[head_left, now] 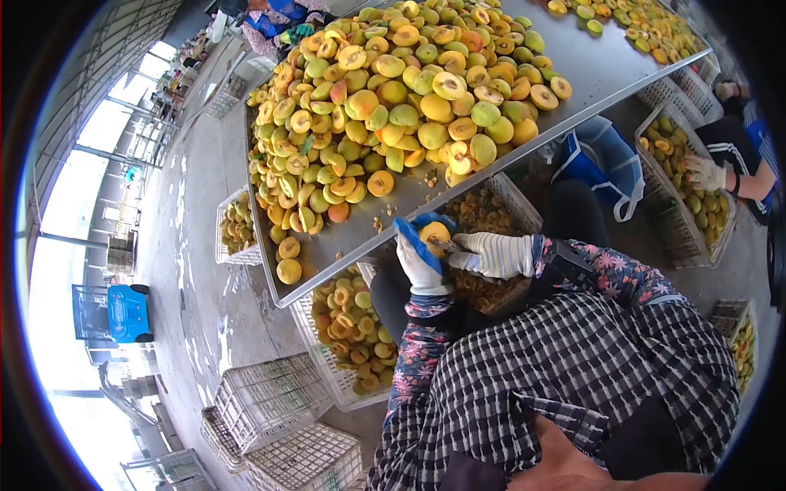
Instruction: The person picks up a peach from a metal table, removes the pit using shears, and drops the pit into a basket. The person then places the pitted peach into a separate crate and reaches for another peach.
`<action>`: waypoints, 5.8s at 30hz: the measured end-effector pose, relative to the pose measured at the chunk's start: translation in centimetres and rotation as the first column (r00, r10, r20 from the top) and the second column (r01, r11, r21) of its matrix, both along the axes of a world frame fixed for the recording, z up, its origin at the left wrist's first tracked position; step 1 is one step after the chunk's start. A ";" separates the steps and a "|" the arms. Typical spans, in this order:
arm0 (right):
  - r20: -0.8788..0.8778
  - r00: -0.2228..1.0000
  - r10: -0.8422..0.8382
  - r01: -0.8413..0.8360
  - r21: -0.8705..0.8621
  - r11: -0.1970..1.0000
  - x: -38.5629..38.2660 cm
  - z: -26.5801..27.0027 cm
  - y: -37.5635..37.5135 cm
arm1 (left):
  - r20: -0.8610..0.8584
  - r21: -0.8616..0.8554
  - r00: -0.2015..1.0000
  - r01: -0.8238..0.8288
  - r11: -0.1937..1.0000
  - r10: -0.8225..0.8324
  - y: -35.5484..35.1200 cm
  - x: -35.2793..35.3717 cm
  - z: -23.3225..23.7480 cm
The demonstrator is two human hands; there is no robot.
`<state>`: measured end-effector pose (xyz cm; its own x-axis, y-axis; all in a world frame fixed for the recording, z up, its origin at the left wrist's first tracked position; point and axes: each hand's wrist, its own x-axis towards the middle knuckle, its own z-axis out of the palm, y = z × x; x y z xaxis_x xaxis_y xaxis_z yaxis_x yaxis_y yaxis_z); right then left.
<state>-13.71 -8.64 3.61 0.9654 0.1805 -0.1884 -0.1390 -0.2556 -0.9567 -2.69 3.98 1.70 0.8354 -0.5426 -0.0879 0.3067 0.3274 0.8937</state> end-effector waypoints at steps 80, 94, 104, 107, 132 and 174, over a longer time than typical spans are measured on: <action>0.503 0.830 -0.241 0.389 -0.213 0.896 0.1 4.0 -1.9 | -0.334 -0.500 0.942 -0.153 0.852 -0.027 0.1 4.3 4.0; 0.530 0.848 -0.007 0.411 -0.648 0.641 1.2 3.7 0.8 | 0.257 -0.045 0.963 -0.077 0.996 0.087 -0.4 1.0 1.4; 0.325 0.945 -0.040 0.236 -0.591 0.771 -0.2 1.5 0.3 | -0.134 0.125 0.971 0.215 0.969 -0.198 0.9 2.4 1.5; 0.293 0.942 -0.165 0.252 -0.293 0.922 0.0 -0.1 0.4 | -0.174 -0.156 0.977 0.096 0.983 -0.123 0.5 1.3 1.9; 0.025 0.979 -0.204 0.197 0.176 0.965 -0.6 -2.0 2.7 | -0.295 0.000 0.952 0.081 0.997 -0.078 0.7 1.1 1.1; -0.058 0.998 0.000 -0.036 -0.618 0.785 -5.3 0.2 -3.7 | 0.800 0.600 0.593 -0.791 0.118 -0.095 19.9 17.2 3.2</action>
<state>-19.01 -12.30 3.82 0.9487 0.0255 -0.3151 -0.1727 -0.7930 -0.5842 14.50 23.92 4.95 0.9376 -0.0570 0.3429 -0.2129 -0.8739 0.4369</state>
